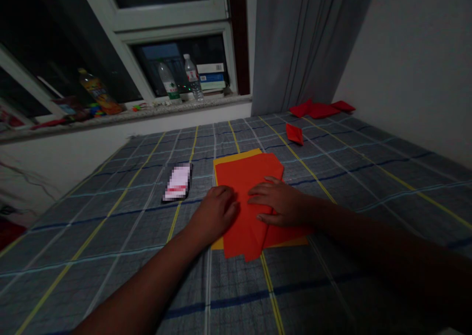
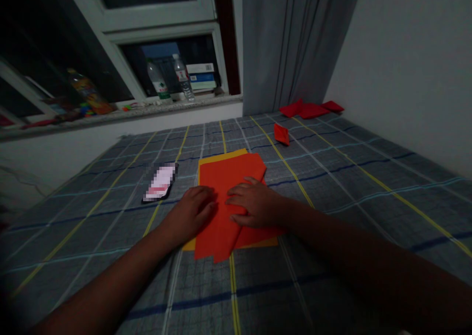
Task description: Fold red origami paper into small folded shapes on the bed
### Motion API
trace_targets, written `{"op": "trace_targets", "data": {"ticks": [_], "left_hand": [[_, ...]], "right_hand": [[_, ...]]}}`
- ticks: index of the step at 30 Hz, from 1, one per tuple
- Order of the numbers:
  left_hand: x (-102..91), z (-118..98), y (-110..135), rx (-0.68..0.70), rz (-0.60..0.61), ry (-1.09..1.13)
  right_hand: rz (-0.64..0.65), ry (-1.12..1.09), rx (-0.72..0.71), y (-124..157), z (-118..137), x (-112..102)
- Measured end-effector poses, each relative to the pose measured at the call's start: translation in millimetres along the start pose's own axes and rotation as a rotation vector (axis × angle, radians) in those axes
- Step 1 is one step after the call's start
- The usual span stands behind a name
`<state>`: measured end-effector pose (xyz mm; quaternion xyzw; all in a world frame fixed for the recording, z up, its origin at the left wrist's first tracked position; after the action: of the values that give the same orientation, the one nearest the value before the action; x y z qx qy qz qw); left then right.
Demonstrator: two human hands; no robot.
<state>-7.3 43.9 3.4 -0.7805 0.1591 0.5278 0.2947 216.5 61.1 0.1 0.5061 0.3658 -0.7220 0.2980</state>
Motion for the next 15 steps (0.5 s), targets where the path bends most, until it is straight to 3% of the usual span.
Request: {"op": "trace_targets", "data": {"ticks": [7,15], "left_hand": [[4.2,32,-4,-0.063,0.018,0.031],[4.1,43,-8,-0.124,0.049,0.118]], "right_hand": [[0.066,0.071,0.045,-5,6,1],[0.107,0.138,0.085,-15,12,5]]}}
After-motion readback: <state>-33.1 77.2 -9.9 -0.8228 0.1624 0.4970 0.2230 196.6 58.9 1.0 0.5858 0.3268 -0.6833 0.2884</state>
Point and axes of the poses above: each hand's wrist, its own y-axis away from the middle knuckle, its own x-axis out of the palm, z = x × y, the point moved 2 cm from there along -y, towards the middle knuckle, and after that the axes turned 4 degrees about x, right-handed, at the moved point
